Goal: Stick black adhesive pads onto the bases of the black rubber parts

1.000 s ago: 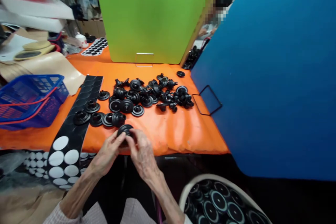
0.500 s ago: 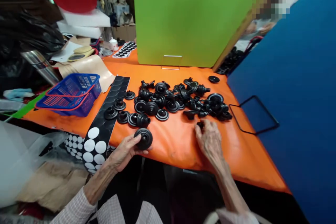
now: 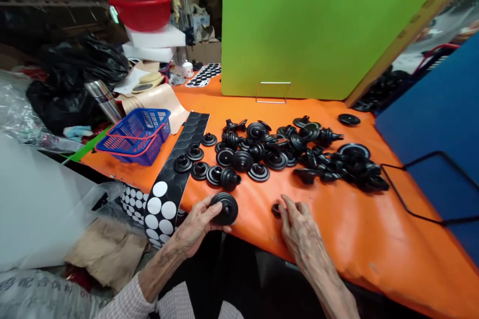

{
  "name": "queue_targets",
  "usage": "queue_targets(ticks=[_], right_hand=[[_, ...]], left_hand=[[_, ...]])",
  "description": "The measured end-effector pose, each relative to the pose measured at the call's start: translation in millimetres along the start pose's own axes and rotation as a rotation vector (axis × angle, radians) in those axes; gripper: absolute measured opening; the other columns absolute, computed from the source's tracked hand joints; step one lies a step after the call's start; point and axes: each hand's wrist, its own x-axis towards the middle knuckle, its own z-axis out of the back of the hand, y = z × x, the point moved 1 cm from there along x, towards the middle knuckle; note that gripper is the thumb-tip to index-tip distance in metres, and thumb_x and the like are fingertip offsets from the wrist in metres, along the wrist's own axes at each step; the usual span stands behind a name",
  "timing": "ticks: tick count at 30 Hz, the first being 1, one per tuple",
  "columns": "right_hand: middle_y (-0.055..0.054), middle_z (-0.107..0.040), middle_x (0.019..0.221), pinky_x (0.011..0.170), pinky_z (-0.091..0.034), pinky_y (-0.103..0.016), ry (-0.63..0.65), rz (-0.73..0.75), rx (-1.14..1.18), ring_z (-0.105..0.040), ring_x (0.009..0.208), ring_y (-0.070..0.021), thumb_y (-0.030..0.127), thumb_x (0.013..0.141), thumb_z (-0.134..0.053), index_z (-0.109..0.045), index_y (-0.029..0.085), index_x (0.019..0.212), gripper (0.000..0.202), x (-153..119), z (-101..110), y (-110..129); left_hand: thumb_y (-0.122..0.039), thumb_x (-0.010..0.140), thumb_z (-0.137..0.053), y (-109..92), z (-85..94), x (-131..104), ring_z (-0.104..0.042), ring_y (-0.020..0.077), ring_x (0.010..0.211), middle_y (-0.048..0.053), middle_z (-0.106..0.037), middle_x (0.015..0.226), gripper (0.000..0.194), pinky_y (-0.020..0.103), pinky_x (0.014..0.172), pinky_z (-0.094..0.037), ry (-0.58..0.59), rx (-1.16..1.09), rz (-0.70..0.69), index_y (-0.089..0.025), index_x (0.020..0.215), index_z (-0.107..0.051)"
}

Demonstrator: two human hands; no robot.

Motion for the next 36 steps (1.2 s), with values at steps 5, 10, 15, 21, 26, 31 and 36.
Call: queue_targets(ticks=[5, 10, 15, 21, 26, 31, 36], right_hand=[[-0.010, -0.061, 0.084, 0.057, -0.052, -0.035, 0.030, -0.002, 0.070, -0.062, 0.063, -0.0217, 0.042, 0.086, -0.043, -0.063, 0.019, 0.094, 0.031, -15.7, 11.0, 25.3], [-0.006, -0.063, 0.091, 0.071, -0.056, -0.032, -0.011, -0.010, 0.382, -0.065, 0.078, -0.0179, 0.037, 0.091, -0.053, -0.058, 0.020, 0.106, 0.023, -36.3, 26.6, 90.8], [-0.006, -0.062, 0.095, 0.067, -0.057, -0.029, -0.053, 0.034, 0.470, -0.063, 0.076, -0.0154, 0.026, 0.092, -0.054, -0.057, 0.021, 0.110, 0.019, -46.5, 16.8, 120.4], [-0.005, -0.059, 0.093, 0.069, -0.058, -0.029, -0.109, 0.078, 0.393, -0.063, 0.075, -0.0147, 0.021, 0.092, -0.053, -0.057, 0.021, 0.114, 0.022, -50.1, 9.2, 121.6], [-0.007, -0.057, 0.101, 0.074, -0.057, -0.032, -0.093, 0.015, 0.423, -0.063, 0.080, -0.0156, 0.026, 0.093, -0.050, -0.058, 0.025, 0.122, 0.030, -55.6, 6.0, 120.8], [-0.009, -0.061, 0.114, 0.091, -0.053, -0.042, 0.052, -0.362, 0.742, -0.062, 0.102, -0.0227, 0.052, 0.088, -0.054, -0.056, 0.023, 0.125, 0.047, -51.5, 8.5, 114.3], [-0.006, -0.067, 0.107, 0.091, -0.053, -0.040, 0.181, -0.405, 0.966, -0.064, 0.099, -0.0222, 0.052, 0.086, -0.058, -0.060, 0.021, 0.111, 0.040, -50.5, 7.0, 120.8]], left_hand=[[-0.040, 0.077, -0.071, -0.1, 1.9, -1.2, -0.064, 0.0180, 0.084, 0.010, -0.065, 0.097, 0.044, 0.030, 0.070, -0.056, 0.003, -0.014, -0.003, -0.009, 0.107, -0.063], [-0.039, 0.079, -0.068, 1.6, -1.8, -2.2, -0.063, 0.0204, 0.093, 0.009, -0.066, 0.107, 0.041, 0.034, 0.077, -0.056, 0.002, 0.061, -0.047, -0.013, 0.110, -0.064], [-0.037, 0.083, -0.062, 2.8, -6.6, -2.6, -0.062, 0.0226, 0.103, 0.009, -0.067, 0.110, 0.036, 0.039, 0.095, -0.049, 0.017, 0.198, -0.109, -0.014, 0.111, -0.064], [-0.040, 0.087, -0.058, 5.3, -7.5, -1.9, -0.062, 0.0230, 0.103, 0.009, -0.066, 0.113, 0.036, 0.038, 0.094, -0.049, 0.044, 0.271, -0.136, -0.016, 0.114, -0.062], [-0.037, 0.077, -0.072, 6.3, -10.2, -4.4, -0.061, 0.0226, 0.106, 0.008, -0.066, 0.109, 0.040, 0.034, 0.093, -0.049, 0.056, 0.173, -0.093, -0.015, 0.109, -0.062], [-0.033, 0.075, -0.074, -1.2, -14.8, -7.5, -0.061, 0.0273, 0.109, 0.012, -0.064, 0.118, 0.044, 0.040, 0.088, -0.054, 0.097, 0.024, -0.031, -0.014, 0.113, -0.060], [-0.031, 0.077, -0.073, -4.0, -13.1, -11.5, -0.064, 0.0254, 0.106, 0.011, -0.067, 0.115, 0.040, 0.037, 0.092, -0.053, 0.132, 0.073, -0.093, -0.015, 0.112, -0.063]])
